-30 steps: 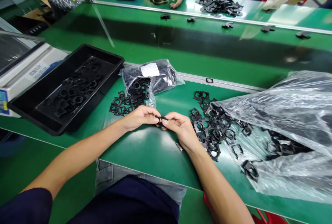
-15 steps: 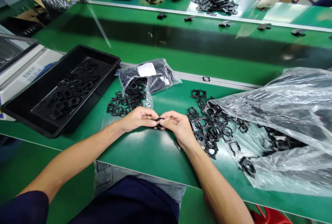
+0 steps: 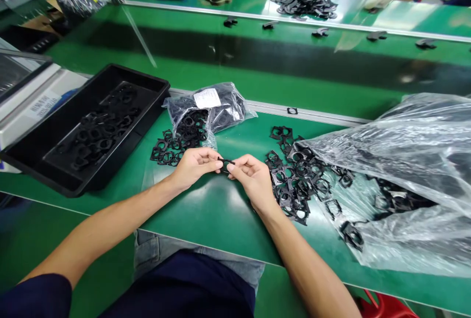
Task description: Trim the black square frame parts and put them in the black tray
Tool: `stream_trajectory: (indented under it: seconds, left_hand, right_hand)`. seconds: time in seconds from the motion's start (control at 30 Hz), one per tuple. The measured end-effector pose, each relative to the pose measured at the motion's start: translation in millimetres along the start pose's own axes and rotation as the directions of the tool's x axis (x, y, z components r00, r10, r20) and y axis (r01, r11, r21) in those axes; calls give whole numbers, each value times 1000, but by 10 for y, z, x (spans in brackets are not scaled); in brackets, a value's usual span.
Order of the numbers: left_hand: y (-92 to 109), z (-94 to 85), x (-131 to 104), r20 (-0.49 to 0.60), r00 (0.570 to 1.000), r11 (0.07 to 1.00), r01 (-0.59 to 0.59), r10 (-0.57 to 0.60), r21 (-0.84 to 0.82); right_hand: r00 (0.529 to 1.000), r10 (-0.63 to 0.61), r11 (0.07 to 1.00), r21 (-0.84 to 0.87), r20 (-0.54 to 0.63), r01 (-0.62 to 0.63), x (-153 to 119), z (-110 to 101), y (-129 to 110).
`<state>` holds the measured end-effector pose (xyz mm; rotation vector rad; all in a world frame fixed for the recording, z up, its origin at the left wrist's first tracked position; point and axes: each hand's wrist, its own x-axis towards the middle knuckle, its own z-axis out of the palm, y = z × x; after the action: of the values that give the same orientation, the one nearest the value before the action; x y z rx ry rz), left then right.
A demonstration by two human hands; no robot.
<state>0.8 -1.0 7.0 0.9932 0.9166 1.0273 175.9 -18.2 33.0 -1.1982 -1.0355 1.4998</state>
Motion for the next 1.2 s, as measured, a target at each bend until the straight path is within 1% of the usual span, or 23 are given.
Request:
stream_trajectory:
  seconds: [0.07,0.2,0.37,0.53,0.6,0.67,0.73,0.83,0.93,1.0,1.1,1.2]
  left_hand:
    - [7,9,-3,9,1000,999,22,-22,-28]
    - [16,-2,9,98,990,989,114,-105,-90]
    - [35,-71,31,178,974,984,158,-141,-84]
    - [45,-70,9,310,935,968,219,-171,-126]
    - [30,-43,-2,286,946,972,194,-150,-130]
    - [12,-18,-4,214,972,985,126,-100,-113]
    - [1,-6,0,147,988,996,53,-42,-74]
    - [7,-8,9,83,996,1000,-24,25,-8]
    - [28,-15,12,33,997,997,-70,69,33]
    - [39,-17,13,24,997,996,-78,77,50]
    - [40,-10,6,53,997,995,-67,63,76]
    - [17,9,-11,78,996,996,-56,51,68]
  right_hand:
    - [1000,3,1000,-4,2,-3,2,1,5]
    - [1000,9,1000,-4,15,-9,21,-30,14]
    - [999,-9,1000,-16,51,10,13,-37,-6]
    - [995,5,1000,-7,97,-5,-14,-2,-14]
    - [997,-1,1000,-23,79,3,-8,-6,0]
    - [999,-33,998,-44,41,34,4,-21,16]
    - [998,-69,995,-64,15,70,13,-33,27]
    - [996,-86,993,-74,15,87,9,-30,30]
    - [996,-82,994,-71,29,84,3,-15,25]
    - [996,-91,993,-79,26,92,4,-13,25]
    - [993,-118,984,-130,18,119,4,-26,36]
    - [983,-181,963,-201,14,180,-9,-39,49]
